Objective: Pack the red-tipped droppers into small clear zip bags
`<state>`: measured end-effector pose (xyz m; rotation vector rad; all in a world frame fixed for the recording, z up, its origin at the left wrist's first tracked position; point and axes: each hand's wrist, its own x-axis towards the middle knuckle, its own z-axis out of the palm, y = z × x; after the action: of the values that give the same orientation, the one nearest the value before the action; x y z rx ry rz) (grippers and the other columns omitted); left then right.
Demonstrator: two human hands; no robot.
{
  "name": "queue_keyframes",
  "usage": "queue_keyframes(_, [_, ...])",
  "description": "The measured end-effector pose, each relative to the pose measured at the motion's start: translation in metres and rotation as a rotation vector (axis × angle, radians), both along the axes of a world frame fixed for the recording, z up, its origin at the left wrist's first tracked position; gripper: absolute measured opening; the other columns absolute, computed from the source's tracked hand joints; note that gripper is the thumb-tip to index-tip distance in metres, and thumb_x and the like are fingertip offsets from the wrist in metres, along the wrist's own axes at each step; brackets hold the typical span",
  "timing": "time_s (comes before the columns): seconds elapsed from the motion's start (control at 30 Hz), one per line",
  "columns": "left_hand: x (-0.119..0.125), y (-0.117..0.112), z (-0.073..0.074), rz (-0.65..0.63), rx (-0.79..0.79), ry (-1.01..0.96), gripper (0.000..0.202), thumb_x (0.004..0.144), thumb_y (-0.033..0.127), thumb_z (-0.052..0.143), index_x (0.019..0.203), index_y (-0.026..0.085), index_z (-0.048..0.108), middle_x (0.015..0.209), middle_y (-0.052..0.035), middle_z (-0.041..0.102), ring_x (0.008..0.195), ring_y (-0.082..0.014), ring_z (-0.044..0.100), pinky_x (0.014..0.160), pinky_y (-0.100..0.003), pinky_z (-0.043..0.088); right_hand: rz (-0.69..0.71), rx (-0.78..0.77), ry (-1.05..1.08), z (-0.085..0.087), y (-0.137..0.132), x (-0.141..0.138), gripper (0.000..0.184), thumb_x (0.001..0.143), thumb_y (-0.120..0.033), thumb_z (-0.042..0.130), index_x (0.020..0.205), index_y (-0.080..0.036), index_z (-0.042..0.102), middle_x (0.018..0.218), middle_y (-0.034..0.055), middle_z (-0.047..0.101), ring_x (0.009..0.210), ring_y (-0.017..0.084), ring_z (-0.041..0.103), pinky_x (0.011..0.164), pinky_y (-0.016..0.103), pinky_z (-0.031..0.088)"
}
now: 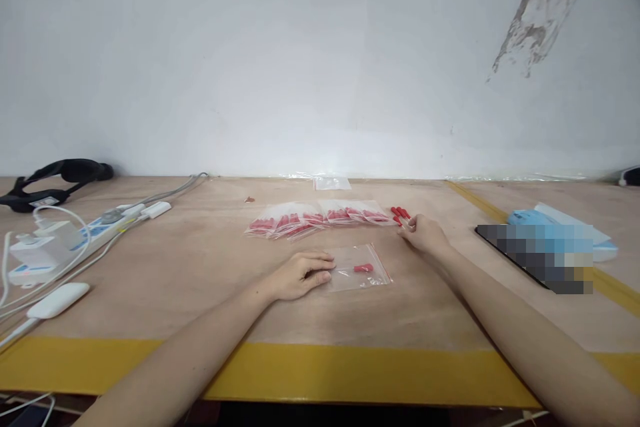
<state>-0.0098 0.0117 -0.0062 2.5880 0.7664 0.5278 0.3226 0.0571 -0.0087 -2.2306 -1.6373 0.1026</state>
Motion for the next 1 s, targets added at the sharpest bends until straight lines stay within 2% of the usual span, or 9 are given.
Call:
queue_keyframes(0.1, [-0.001, 0.000, 0.000, -0.020, -0.006, 0.007, 0.041, 0.084, 0.040, 0.049, 0.119, 0.021, 0.052, 0.127, -0.0068, 0.048, 0.117, -0.0190, 0.044, 0.100, -0.033, 0.032, -0.001, -0.016, -0.020, -0.007, 0.004, -0.003, 0.035, 0.072, -0.031, 0.052, 0.102, -0.013, 0.052, 0.095, 0.0155, 0.062, 0.086, 0.024, 0.059, 0.065, 0.029, 0.041])
queue_keyframes(0.2, [0.000, 0.000, 0.000, -0.018, -0.017, 0.002, 0.037, 0.087, 0.037, 0.044, 0.119, 0.022, 0.052, 0.128, -0.0059, 0.047, 0.118, -0.0188, 0.043, 0.101, -0.034, 0.031, 0.028, -0.054, -0.060, -0.004, 0.002, -0.001, 0.031, 0.072, -0.020, 0.050, 0.101, -0.009, 0.052, 0.092, 0.0197, 0.061, 0.084, 0.026, 0.059, 0.065, 0.030, 0.041])
queue_keyframes(0.3, [0.001, -0.001, 0.000, -0.015, -0.021, -0.007, 0.035, 0.088, 0.036, 0.043, 0.119, 0.023, 0.052, 0.127, -0.0050, 0.047, 0.118, -0.0191, 0.043, 0.102, -0.035, 0.030, 0.128, 0.069, 0.015, 0.006, -0.007, 0.001, 0.024, 0.075, -0.019, 0.046, 0.095, -0.009, 0.054, 0.090, 0.0178, 0.061, 0.085, 0.024, 0.057, 0.069, 0.029, 0.040])
queue_keyframes(0.43, [0.000, -0.002, -0.001, -0.008, -0.024, -0.014, 0.036, 0.086, 0.036, 0.046, 0.119, 0.023, 0.052, 0.127, -0.0055, 0.048, 0.117, -0.0196, 0.044, 0.101, -0.035, 0.031, 0.304, 0.196, 0.449, 0.014, -0.023, -0.008, 0.022, 0.081, -0.029, 0.037, 0.092, -0.015, 0.051, 0.071, 0.0046, 0.058, 0.064, 0.014, 0.054, 0.059, 0.025, 0.041])
queue_keyframes(0.5, [0.000, -0.002, -0.002, -0.006, -0.026, -0.018, 0.036, 0.085, 0.036, 0.047, 0.119, 0.022, 0.053, 0.127, -0.0058, 0.048, 0.117, -0.0195, 0.044, 0.101, -0.035, 0.031, 0.362, 0.199, 0.691, 0.012, -0.030, -0.018, 0.026, 0.080, -0.032, 0.039, 0.100, -0.016, 0.045, 0.058, -0.0028, 0.050, 0.050, 0.011, 0.048, 0.050, 0.023, 0.040])
queue_keyframes(0.57, [0.000, -0.001, -0.002, -0.005, -0.025, -0.019, 0.037, 0.085, 0.036, 0.047, 0.119, 0.022, 0.052, 0.127, -0.0060, 0.048, 0.118, -0.0194, 0.043, 0.101, -0.035, 0.032, 0.404, 0.225, 0.856, 0.009, -0.036, -0.030, 0.039, 0.075, -0.030, 0.045, 0.111, -0.017, 0.035, 0.054, -0.0073, 0.045, 0.046, 0.010, 0.046, 0.046, 0.022, 0.040])
queue_keyframes(0.7, [-0.001, -0.001, -0.001, 0.000, -0.017, -0.007, 0.037, 0.085, 0.036, 0.047, 0.119, 0.022, 0.052, 0.127, -0.0058, 0.048, 0.118, -0.0187, 0.043, 0.101, -0.035, 0.032, 0.381, 0.286, 0.991, -0.001, -0.039, -0.047, 0.065, 0.068, -0.024, 0.052, 0.122, -0.022, 0.016, 0.060, -0.0092, 0.046, 0.045, 0.010, 0.050, 0.044, 0.024, 0.045])
queue_keyframes(0.87, [-0.001, -0.002, 0.000, 0.008, -0.014, 0.001, 0.037, 0.085, 0.036, 0.047, 0.120, 0.022, 0.051, 0.127, -0.0055, 0.048, 0.118, -0.0186, 0.043, 0.101, -0.034, 0.032, 0.285, 0.335, 1.054, -0.010, -0.035, -0.053, 0.060, 0.065, -0.021, 0.054, 0.113, -0.024, 0.018, 0.063, -0.0092, 0.046, 0.047, 0.012, 0.054, 0.048, 0.028, 0.051])
queue_keyframes(1.0, [-0.001, -0.002, 0.000, 0.008, -0.014, -0.013, 0.037, 0.085, 0.036, 0.048, 0.119, 0.023, 0.051, 0.126, -0.0052, 0.049, 0.117, -0.0191, 0.044, 0.101, -0.035, 0.032, 0.243, 0.386, 1.020, -0.012, -0.033, -0.049, 0.056, 0.064, -0.019, 0.055, 0.108, -0.025, 0.022, 0.062, -0.0092, 0.045, 0.045, 0.012, 0.053, 0.045, 0.027, 0.049])
